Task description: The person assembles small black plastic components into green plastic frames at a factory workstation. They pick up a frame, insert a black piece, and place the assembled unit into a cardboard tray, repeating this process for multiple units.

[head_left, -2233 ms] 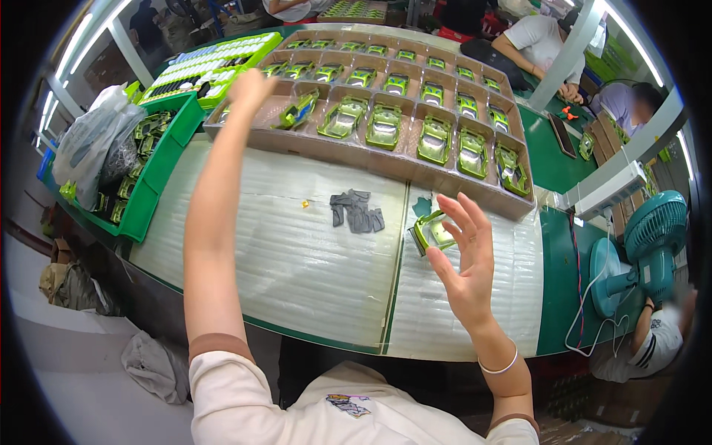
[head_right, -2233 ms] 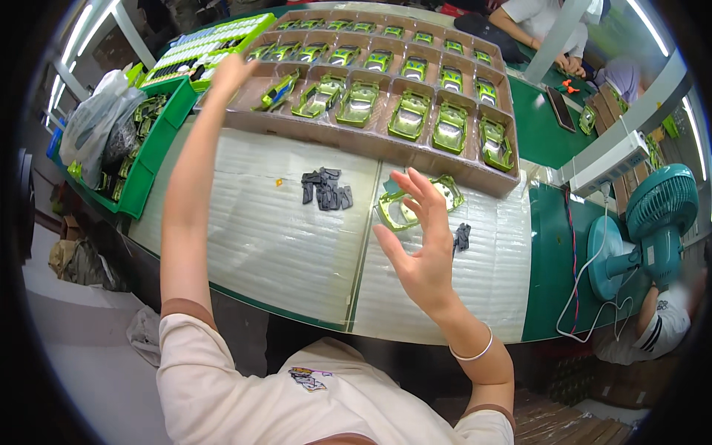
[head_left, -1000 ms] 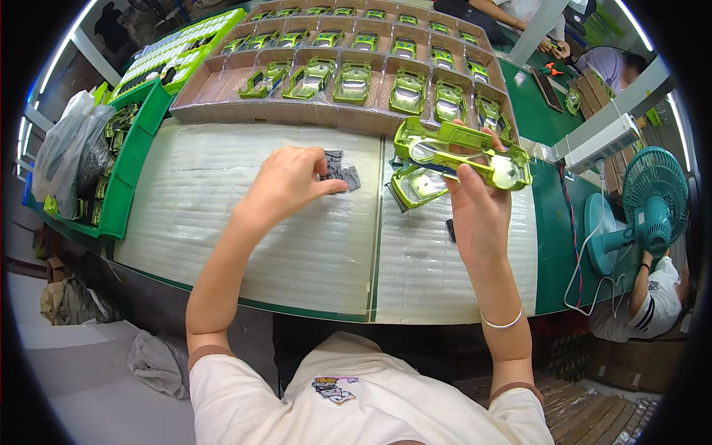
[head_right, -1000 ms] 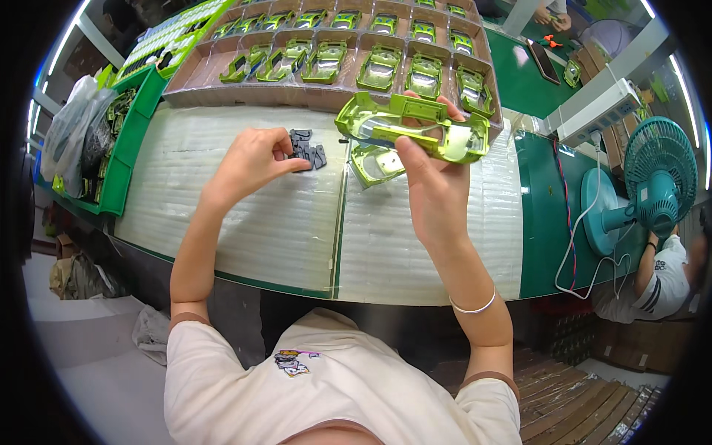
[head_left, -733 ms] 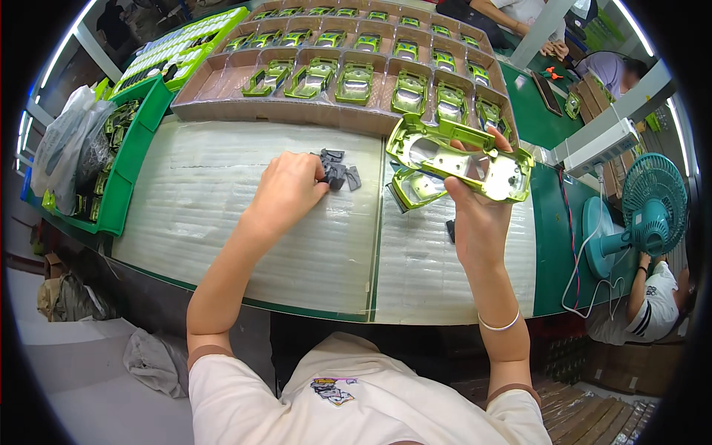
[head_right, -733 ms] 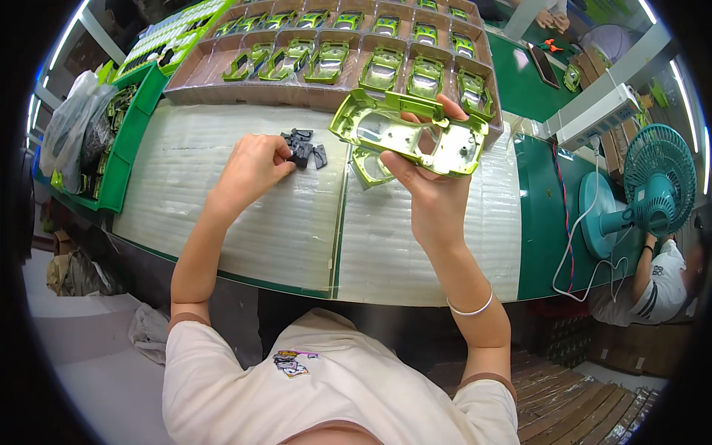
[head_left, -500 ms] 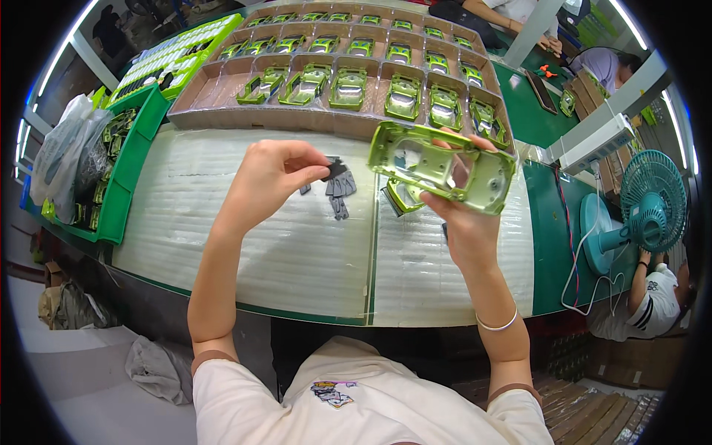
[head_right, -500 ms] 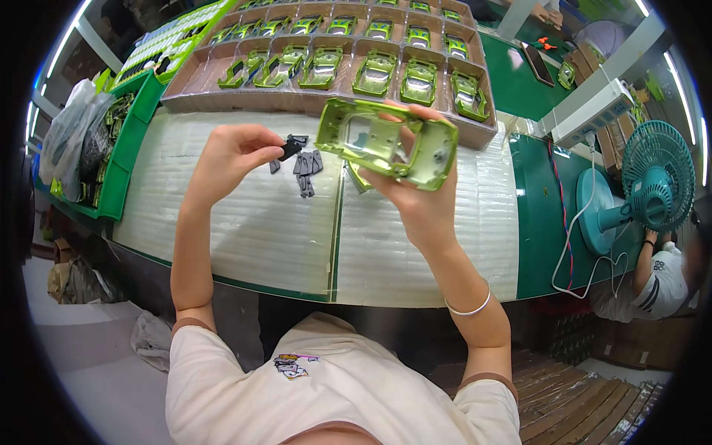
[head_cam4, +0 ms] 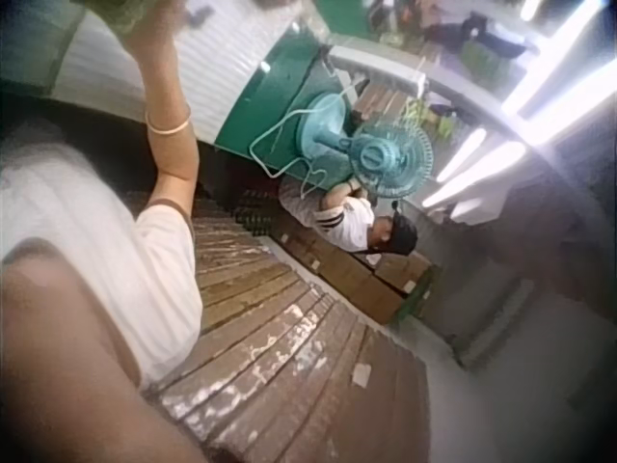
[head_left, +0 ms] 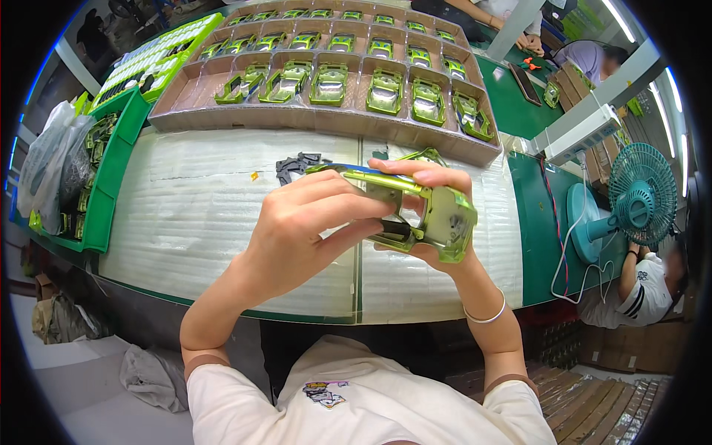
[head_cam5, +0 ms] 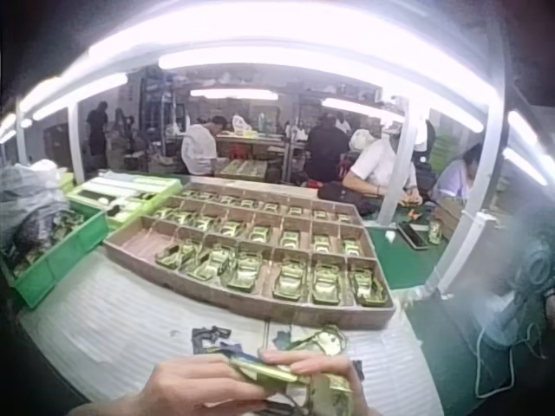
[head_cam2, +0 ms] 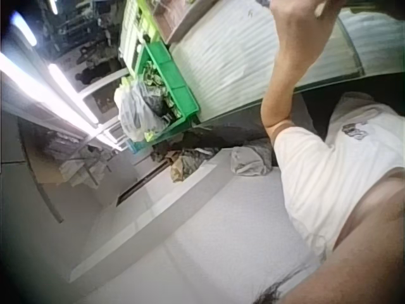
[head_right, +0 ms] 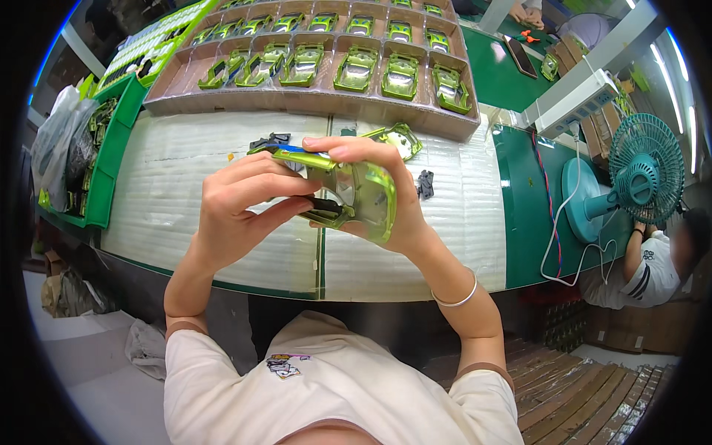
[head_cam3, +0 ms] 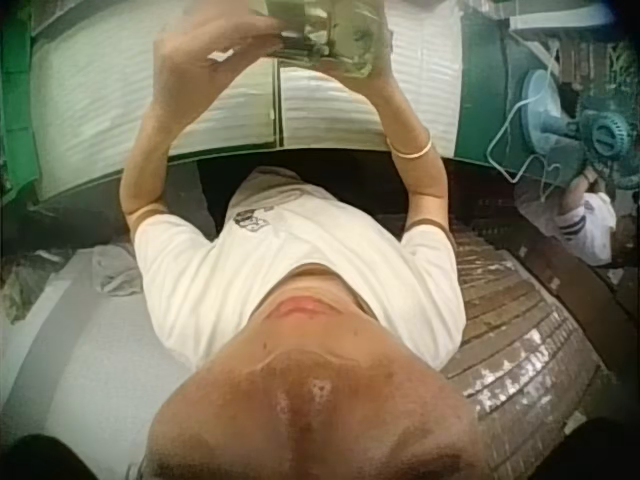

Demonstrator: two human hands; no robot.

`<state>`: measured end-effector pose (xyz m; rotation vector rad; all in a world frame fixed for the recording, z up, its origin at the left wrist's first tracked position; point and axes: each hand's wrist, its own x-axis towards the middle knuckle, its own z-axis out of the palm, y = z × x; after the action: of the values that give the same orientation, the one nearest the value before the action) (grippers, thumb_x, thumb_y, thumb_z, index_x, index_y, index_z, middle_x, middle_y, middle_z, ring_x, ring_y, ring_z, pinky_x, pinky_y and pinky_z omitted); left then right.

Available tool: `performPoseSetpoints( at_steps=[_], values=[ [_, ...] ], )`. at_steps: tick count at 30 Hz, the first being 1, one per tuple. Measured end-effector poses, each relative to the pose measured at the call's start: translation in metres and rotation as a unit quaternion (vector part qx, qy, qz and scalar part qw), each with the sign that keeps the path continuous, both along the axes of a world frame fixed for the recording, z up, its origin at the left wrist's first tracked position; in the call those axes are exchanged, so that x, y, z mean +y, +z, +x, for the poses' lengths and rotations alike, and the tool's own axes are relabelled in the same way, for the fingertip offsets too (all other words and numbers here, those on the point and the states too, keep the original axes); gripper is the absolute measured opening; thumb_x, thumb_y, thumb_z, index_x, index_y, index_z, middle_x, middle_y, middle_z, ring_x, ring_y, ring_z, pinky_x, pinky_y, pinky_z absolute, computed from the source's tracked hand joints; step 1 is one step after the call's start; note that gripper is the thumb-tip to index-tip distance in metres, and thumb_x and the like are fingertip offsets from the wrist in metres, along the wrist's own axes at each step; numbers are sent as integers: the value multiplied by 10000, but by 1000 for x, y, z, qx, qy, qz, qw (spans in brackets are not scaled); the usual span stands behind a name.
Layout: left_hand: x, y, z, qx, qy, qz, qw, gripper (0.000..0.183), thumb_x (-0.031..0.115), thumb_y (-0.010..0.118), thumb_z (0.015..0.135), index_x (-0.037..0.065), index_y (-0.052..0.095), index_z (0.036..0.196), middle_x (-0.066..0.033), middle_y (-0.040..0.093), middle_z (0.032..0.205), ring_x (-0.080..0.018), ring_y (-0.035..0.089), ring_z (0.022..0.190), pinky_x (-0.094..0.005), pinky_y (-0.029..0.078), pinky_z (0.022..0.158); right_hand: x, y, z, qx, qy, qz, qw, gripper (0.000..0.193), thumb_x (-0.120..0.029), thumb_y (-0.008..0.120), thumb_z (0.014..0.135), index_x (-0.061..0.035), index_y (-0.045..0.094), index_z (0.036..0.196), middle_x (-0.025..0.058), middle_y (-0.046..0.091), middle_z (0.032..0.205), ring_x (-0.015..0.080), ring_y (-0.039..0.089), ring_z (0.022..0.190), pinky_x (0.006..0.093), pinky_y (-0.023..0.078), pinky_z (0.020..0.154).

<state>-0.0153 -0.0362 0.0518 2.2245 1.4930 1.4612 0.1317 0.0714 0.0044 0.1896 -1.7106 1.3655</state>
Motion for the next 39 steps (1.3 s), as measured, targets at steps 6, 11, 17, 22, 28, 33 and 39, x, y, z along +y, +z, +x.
performPoseSetpoints(
  at_steps=[6, 11, 17, 22, 28, 33, 39],
  values=[
    [-2, -5, -8, -91, -16, -111, 990, 164, -64, 671, 678, 20, 671, 818, -77, 656, 797, -200, 633, 703, -288, 493, 620, -3, 0, 1, -36, -23, 14, 999, 646, -17, 800, 584, -59, 426, 1110, 197, 553, 1128, 320, 521, 1104, 420, 448, 913],
    [-5, -4, -7, -104, -31, -105, 988, 155, 20, 671, 715, 79, 667, 858, -73, 633, 794, -203, 598, 668, -297, 463, 588, 7, 4, -5, 30, -11, 126, 991, 558, -25, 764, 634, -56, 455, 1097, 203, 558, 1132, 338, 539, 1082, 452, 433, 932],
    [-5, -8, 1, 18, -1, -32, 999, 226, -18, 682, 674, 64, 668, 884, -78, 633, 829, -237, 606, 749, -323, 480, 646, 8, 2, -4, 24, -4, 152, 988, 481, -15, 727, 662, -51, 483, 1075, 212, 557, 1134, 355, 531, 1089, 461, 428, 940],
    [-5, -9, -1, 82, -16, 7, 996, 236, 20, 673, 679, 67, 638, 907, -64, 627, 843, -255, 583, 755, -348, 473, 675, 6, 2, -4, 26, -6, 140, 990, 483, -29, 732, 659, -52, 491, 1076, 206, 561, 1131, 356, 533, 1087, 440, 443, 918],
    [-4, -10, -10, 93, -81, 19, 992, 251, 48, 672, 658, 77, 657, 907, -52, 637, 902, -251, 590, 803, -330, 491, 697, 7, 6, -1, 21, 25, 118, 992, 504, -20, 741, 640, -54, 501, 1082, 199, 571, 1123, 340, 550, 1069, 404, 460, 889],
    [-3, -12, -10, 146, -68, 60, 985, 250, 68, 637, 656, 86, 667, 903, -29, 634, 901, -212, 589, 793, -302, 490, 668, 6, 2, -1, 18, 21, 113, 993, 540, -24, 757, 615, -52, 494, 1085, 197, 574, 1121, 329, 558, 1058, 392, 467, 870],
    [-3, -12, -9, 139, -93, 65, 984, 260, 72, 625, 643, 84, 665, 899, -26, 627, 909, -195, 583, 782, -295, 488, 657, 5, 4, 1, 13, 28, 105, 994, 563, -46, 770, 613, -55, 482, 1097, 193, 576, 1123, 301, 573, 1032, 371, 468, 854]
  ],
)
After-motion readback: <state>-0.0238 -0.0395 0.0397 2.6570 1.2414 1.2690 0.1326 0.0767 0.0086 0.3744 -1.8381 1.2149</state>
